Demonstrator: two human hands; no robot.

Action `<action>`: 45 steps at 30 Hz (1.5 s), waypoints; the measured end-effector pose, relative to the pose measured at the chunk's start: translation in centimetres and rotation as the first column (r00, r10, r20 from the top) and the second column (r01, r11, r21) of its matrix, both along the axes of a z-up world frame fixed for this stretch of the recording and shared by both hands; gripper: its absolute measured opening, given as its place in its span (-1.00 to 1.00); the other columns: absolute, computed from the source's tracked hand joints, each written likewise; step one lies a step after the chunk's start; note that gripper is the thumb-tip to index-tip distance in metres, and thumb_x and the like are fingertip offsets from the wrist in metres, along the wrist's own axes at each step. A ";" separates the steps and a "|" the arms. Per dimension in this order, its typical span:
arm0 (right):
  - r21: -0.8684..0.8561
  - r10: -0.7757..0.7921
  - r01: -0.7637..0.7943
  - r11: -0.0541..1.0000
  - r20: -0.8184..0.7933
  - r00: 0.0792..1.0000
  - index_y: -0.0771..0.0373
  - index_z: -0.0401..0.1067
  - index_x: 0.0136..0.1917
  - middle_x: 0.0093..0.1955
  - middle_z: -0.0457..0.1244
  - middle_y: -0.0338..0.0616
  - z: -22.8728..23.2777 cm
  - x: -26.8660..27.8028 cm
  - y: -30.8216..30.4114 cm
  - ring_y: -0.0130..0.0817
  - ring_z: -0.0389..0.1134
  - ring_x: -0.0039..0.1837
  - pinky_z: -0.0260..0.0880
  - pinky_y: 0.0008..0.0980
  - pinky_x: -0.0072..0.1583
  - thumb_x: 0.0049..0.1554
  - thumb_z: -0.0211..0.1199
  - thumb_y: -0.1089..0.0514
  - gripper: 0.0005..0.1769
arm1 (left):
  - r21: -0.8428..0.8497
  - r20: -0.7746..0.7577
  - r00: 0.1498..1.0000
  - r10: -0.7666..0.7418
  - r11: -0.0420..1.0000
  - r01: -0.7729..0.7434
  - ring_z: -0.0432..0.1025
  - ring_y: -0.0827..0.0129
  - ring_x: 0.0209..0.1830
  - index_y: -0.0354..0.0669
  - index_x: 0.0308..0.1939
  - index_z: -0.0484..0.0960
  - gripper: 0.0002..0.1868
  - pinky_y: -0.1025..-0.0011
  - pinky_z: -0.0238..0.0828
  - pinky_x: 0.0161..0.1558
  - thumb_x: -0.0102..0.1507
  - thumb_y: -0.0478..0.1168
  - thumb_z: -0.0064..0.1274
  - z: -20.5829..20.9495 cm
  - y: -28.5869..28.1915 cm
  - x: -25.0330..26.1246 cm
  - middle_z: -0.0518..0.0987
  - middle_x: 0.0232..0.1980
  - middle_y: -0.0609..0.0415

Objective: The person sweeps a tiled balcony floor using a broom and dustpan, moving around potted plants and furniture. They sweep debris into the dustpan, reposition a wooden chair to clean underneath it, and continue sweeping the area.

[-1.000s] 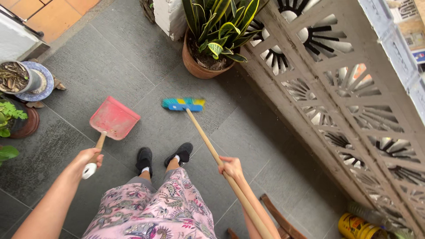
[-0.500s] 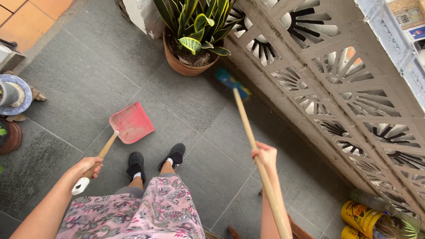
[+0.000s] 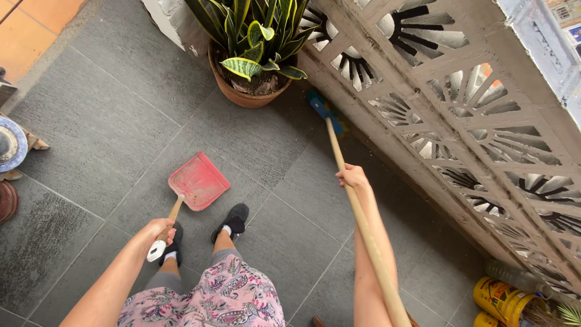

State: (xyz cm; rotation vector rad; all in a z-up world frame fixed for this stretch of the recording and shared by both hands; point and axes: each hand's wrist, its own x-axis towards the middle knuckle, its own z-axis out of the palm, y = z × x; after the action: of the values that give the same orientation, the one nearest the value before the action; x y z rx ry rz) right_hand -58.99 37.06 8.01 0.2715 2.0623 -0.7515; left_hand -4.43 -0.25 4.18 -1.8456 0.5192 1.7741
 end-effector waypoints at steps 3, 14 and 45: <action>-0.030 0.163 -0.162 0.986 0.029 0.986 0.34 0.47 0.35 -0.32 0.31 -0.10 -0.8 5.7 -1.6 -0.41 0.33 -0.40 0.41 -0.38 -0.33 0.07 0.24 0.40 -0.46 | -0.055 -0.057 0.995 -0.077 0.996 0.074 0.23 0.33 -0.70 -0.28 -0.15 0.37 -0.75 0.32 0.25 -0.66 0.42 -0.13 -0.22 0.2 -0.7 0.5 0.37 -0.58 0.02; -0.096 0.053 -0.018 0.995 0.380 0.923 0.24 0.26 0.53 -0.42 0.27 -0.07 9.2 45.4 -4.2 -0.36 0.24 -0.50 0.29 -0.32 -0.44 -0.10 0.26 0.52 -0.09 | -0.114 -0.334 0.906 -0.259 0.965 0.234 0.36 0.18 -0.70 -0.31 -0.25 0.33 -0.73 0.21 0.37 -0.62 0.40 -0.15 -0.30 0.6 -2.6 5.0 0.41 -0.60 -0.04; -0.260 -0.549 0.492 0.831 -0.233 0.803 0.67 0.32 0.30 -0.27 0.33 0.19 -1.6 8.5 39.5 -0.31 0.31 -0.44 0.29 -0.35 -0.41 -0.14 0.25 0.60 -0.31 | 0.155 0.131 0.991 -0.006 0.988 -0.015 0.09 0.50 -0.69 -0.22 -0.19 0.35 -0.69 0.41 0.04 -0.58 0.41 -0.01 -0.17 -4.0 28.8 10.3 0.24 -0.56 0.20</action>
State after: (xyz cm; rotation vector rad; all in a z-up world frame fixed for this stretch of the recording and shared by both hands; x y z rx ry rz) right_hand -50.52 76.53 6.45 0.6774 2.1974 -1.3933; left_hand 5.86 28.53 0.17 -1.8390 0.3168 1.6334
